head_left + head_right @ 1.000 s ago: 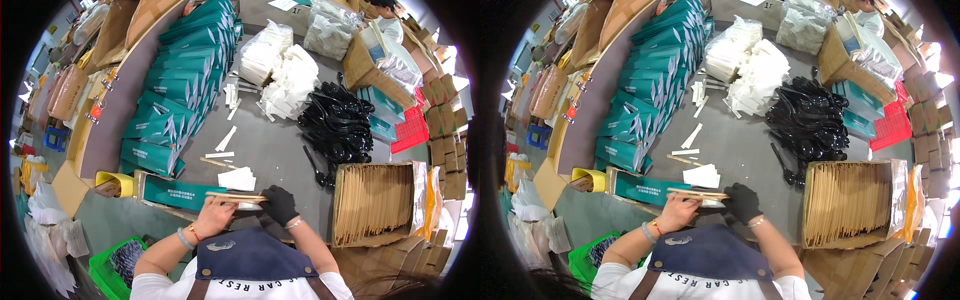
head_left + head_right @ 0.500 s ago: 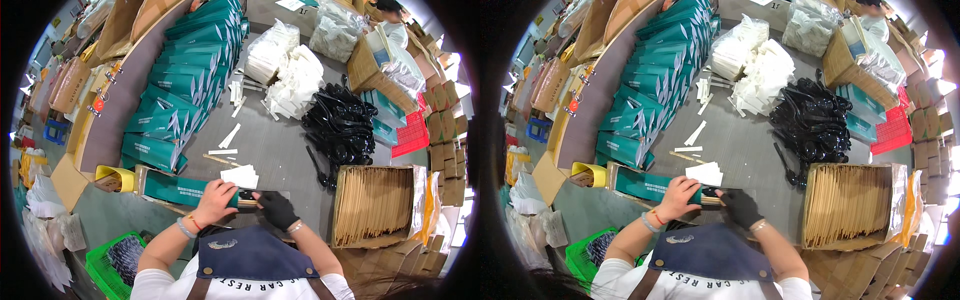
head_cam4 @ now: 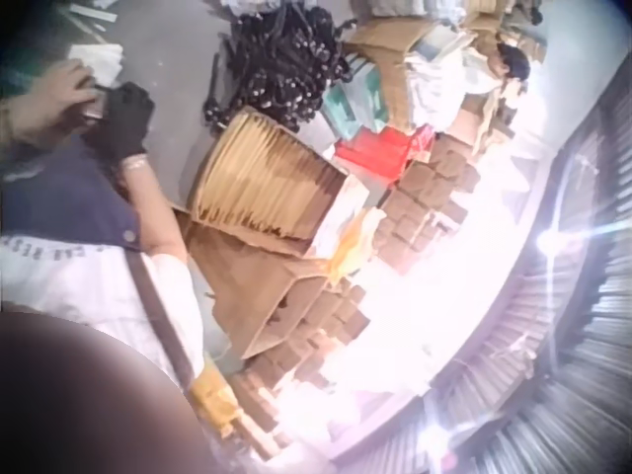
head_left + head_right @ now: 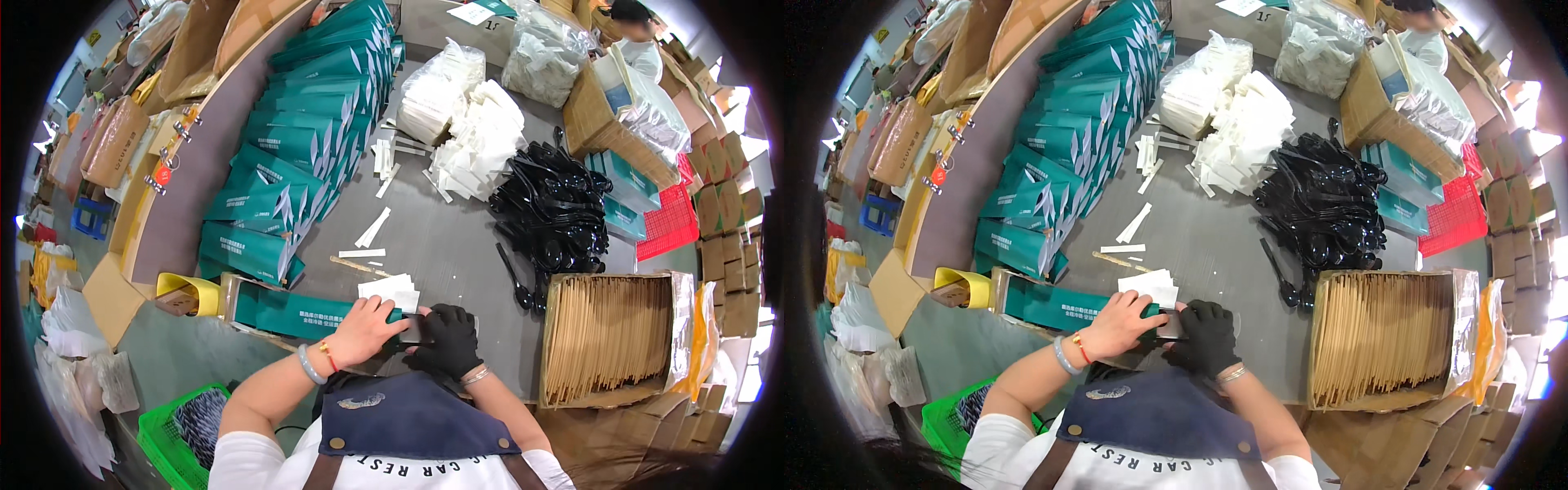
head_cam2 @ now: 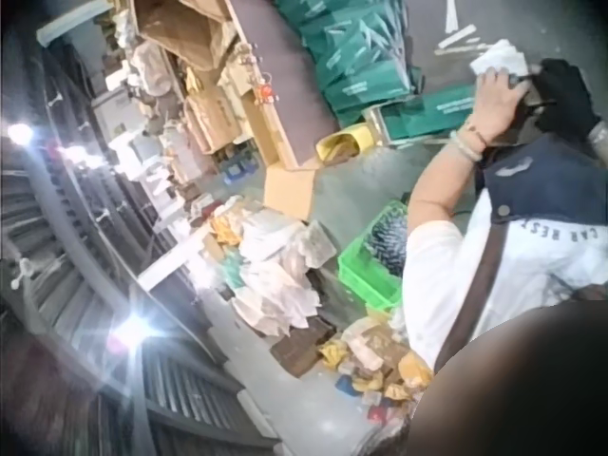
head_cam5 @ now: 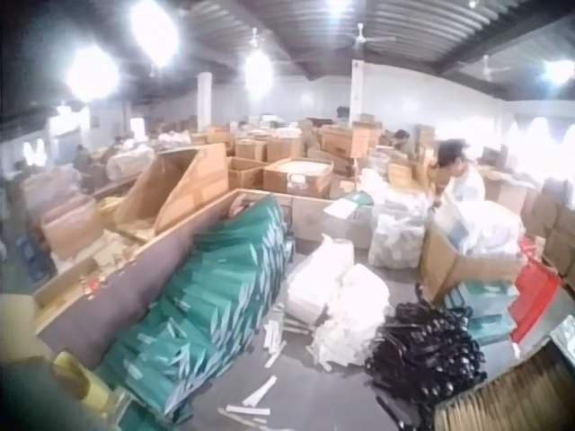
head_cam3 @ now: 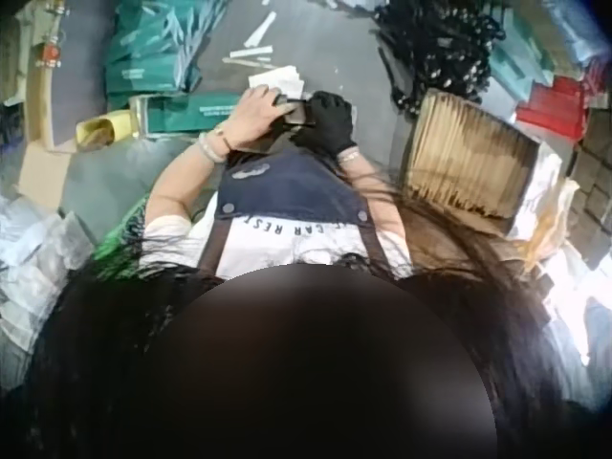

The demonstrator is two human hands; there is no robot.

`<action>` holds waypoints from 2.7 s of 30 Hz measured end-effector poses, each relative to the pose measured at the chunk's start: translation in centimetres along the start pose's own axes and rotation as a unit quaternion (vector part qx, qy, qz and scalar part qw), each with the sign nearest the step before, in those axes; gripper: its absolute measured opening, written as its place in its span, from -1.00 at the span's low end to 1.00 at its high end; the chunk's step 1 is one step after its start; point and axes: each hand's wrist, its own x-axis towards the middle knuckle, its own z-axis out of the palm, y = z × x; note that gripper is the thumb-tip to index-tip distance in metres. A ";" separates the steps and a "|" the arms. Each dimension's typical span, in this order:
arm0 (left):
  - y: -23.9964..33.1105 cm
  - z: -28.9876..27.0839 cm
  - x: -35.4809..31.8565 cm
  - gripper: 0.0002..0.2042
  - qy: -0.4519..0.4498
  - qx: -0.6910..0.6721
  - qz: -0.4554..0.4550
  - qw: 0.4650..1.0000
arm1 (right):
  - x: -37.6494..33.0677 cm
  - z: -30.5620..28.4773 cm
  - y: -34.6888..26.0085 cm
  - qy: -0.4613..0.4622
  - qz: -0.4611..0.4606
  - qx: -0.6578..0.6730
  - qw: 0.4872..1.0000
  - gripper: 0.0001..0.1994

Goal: Manually inserting wooden chopsticks into paper sleeves using a green guiding device at a factory packing station.

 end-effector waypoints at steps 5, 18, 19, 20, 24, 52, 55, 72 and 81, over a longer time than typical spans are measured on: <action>0.5 -5.2 1.9 -0.74 -0.139 0.008 0.006 0.990 | 0.5 -1.5 -0.2 -0.036 -0.010 -0.055 0.998 -0.35; -2.4 -1.9 -3.3 -0.24 0.165 0.017 -0.246 0.955 | -1.1 -5.2 0.8 0.011 0.072 -0.089 0.993 -0.41; -1.2 0.3 -3.6 -0.10 0.116 -0.005 -0.304 0.946 | -1.0 -5.1 0.7 0.008 0.071 -0.089 0.993 -0.41; -0.9 1.7 -3.9 -0.08 0.112 -0.037 -0.340 0.933 | -1.0 -5.0 0.5 -0.007 0.067 -0.099 0.993 -0.41; -1.5 3.0 -4.3 -0.03 0.141 -0.115 -0.363 0.914 | -1.5 -4.8 0.4 -0.026 0.039 -0.109 0.993 -0.43; -6.7 1.3 2.5 -0.88 0.060 -0.175 -0.109 0.977 | -22.0 -11.2 24.1 0.295 0.453 -0.153 0.827 -0.67; -6.5 2.4 4.5 -0.85 0.062 -0.108 -0.124 0.984 | -20.8 -11.8 23.9 0.274 0.493 -0.099 0.820 -0.74; -6.2 1.5 6.6 -0.70 0.184 -0.078 -0.102 0.974 | -17.1 -14.2 20.9 0.184 0.623 -0.117 0.752 -0.72; -6.0 1.9 6.0 -0.78 0.179 -0.084 -0.073 0.978 | -3.5 -7.9 9.5 0.232 0.320 -0.039 0.918 -0.81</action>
